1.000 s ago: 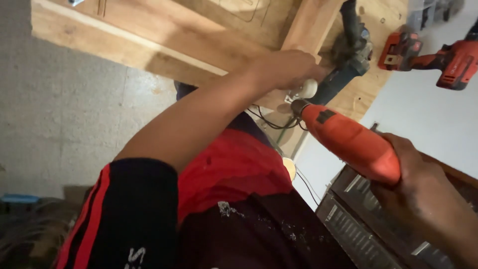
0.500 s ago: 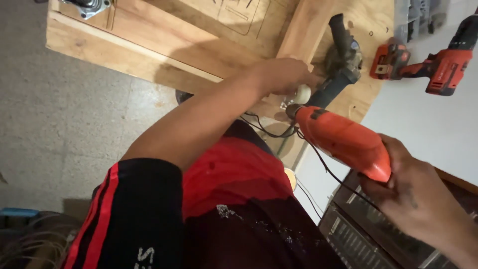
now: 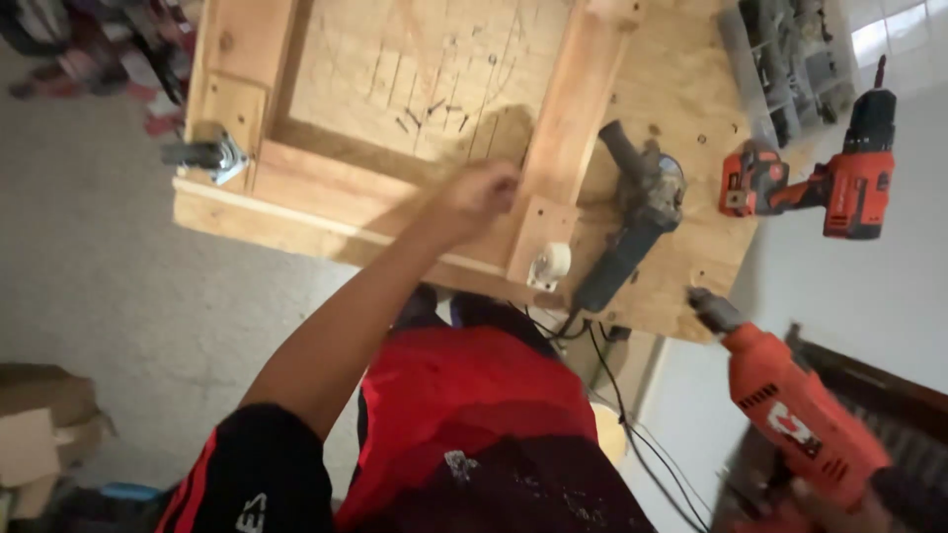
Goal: Assembling a wooden frame by attaching casters and support blocks using a power drill
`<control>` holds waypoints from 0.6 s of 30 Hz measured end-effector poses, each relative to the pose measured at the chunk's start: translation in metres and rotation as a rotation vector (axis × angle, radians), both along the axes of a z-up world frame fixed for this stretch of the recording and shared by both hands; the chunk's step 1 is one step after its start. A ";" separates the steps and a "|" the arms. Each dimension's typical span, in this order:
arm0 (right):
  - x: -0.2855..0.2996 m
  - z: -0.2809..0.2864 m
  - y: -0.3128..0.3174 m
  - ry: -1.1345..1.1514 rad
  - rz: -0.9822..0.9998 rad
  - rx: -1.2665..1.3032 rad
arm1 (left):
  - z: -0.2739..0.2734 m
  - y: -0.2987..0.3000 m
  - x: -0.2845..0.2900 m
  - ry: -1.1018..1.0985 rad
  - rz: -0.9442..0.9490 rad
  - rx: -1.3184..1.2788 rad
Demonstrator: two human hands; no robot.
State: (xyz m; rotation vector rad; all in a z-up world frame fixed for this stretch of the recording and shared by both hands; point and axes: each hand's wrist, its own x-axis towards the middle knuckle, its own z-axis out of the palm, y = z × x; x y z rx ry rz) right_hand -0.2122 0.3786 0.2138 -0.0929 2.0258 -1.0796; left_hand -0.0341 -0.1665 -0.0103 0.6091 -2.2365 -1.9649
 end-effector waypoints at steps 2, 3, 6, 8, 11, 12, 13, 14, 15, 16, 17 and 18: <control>0.004 -0.068 0.041 -0.356 -0.121 -0.454 | -0.041 -0.035 -0.001 0.183 0.228 0.010; 0.010 -0.098 0.061 -0.432 -0.376 -0.469 | -0.042 -0.054 0.003 0.015 0.374 -0.215; 0.031 -0.146 0.045 -0.340 -0.728 -0.484 | -0.050 -0.095 -0.002 -0.212 0.448 -0.491; 0.033 -0.172 0.029 -0.157 -0.837 -0.492 | -0.056 -0.113 -0.018 -0.259 0.368 -0.539; 0.020 -0.208 0.030 -0.295 -0.862 -0.494 | -0.067 -0.120 -0.038 -0.422 0.366 -0.572; 0.014 -0.213 0.022 -0.277 -0.881 -0.538 | -0.072 -0.122 -0.045 -0.550 0.306 -0.631; 0.010 -0.219 0.013 -0.259 -0.902 -0.582 | -0.077 -0.126 -0.051 -0.678 0.243 -0.690; 0.009 -0.226 0.010 -0.270 -0.915 -0.585 | -0.071 -0.125 -0.055 -0.685 0.232 -0.702; 0.004 -0.232 0.008 -0.298 -0.912 -0.591 | -0.066 -0.121 -0.060 -0.828 0.221 -0.737; -0.002 -0.237 0.006 -0.327 -0.908 -0.596 | -0.062 -0.118 -0.065 -0.971 0.211 -0.771; -0.005 -0.242 0.006 -0.329 -0.917 -0.607 | -0.057 -0.116 -0.068 -0.967 0.206 -0.784; -0.007 -0.247 0.004 -0.344 -0.905 -0.603 | -0.052 -0.114 -0.072 -1.017 0.195 -0.796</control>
